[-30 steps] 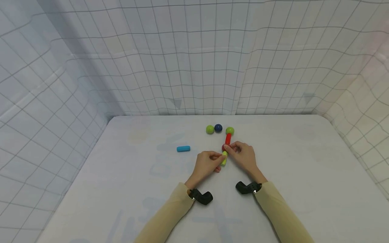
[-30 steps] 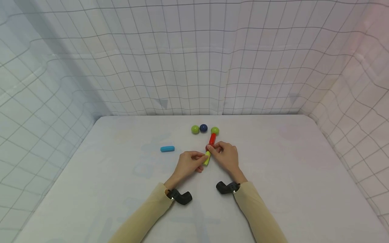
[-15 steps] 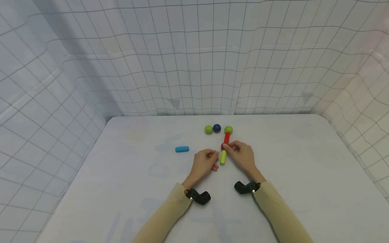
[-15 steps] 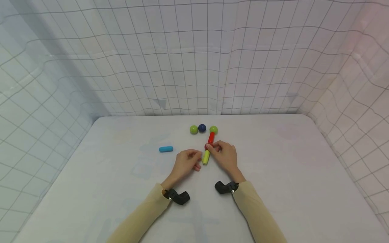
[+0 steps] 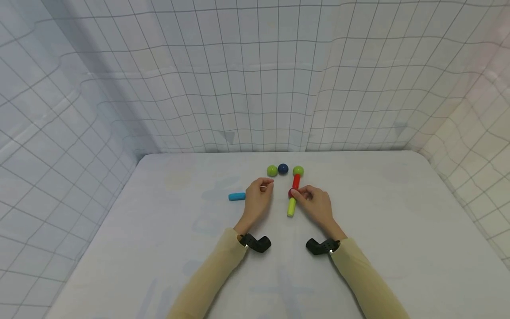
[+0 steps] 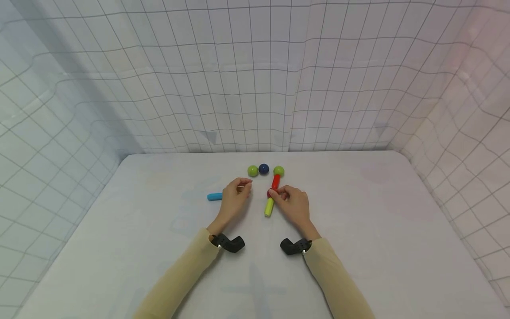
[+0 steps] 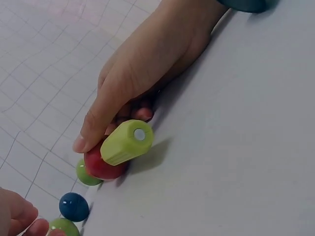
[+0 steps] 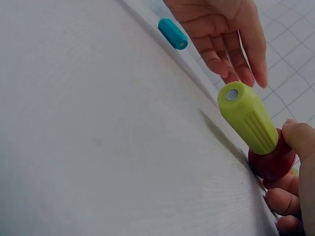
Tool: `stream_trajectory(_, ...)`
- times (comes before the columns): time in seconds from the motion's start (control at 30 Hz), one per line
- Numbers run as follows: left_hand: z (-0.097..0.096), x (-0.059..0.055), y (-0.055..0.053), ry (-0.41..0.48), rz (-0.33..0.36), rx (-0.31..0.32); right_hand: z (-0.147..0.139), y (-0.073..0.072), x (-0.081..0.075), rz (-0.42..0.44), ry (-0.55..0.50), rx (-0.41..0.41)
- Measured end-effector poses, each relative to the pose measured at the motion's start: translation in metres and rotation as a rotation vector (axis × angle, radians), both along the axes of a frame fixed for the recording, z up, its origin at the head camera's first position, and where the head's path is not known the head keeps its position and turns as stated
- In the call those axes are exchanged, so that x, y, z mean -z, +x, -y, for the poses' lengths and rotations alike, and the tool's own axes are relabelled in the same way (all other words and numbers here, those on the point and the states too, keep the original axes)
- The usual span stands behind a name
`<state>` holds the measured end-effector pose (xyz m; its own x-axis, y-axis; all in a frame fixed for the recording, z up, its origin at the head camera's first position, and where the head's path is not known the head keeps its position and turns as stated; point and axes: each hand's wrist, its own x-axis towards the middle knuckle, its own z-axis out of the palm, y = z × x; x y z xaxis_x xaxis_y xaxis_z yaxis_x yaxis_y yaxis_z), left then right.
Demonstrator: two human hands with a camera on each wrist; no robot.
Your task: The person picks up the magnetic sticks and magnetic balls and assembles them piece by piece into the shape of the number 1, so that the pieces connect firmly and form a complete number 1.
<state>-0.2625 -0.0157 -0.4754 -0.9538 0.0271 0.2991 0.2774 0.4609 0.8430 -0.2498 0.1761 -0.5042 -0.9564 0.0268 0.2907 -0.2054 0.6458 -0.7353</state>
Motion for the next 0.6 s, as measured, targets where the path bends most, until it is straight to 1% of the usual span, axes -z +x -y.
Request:
stream_trajectory(0.13,-0.001,-0.002,-0.012,0.012,-0.063,-0.020,0.000,0.000,0.002,0.005,-0.008,0.001)
stream_trajectory(0.23,-0.001,-0.002,-0.022,0.016,-0.074,-0.041,0.000,-0.001,0.003,0.011,-0.013,0.000)
stream_trajectory(0.33,0.000,-0.002,-0.031,0.014,-0.062,-0.056,0.001,-0.001,0.003,0.012,-0.015,0.000)
stream_trajectory(0.4,0.000,-0.002,-0.035,0.008,-0.043,-0.053,0.001,-0.001,0.002,0.008,-0.017,0.000)
stream_trajectory(0.6,-0.002,-0.003,-0.045,-0.043,0.044,0.002,0.000,0.000,0.001,-0.004,-0.017,-0.006)
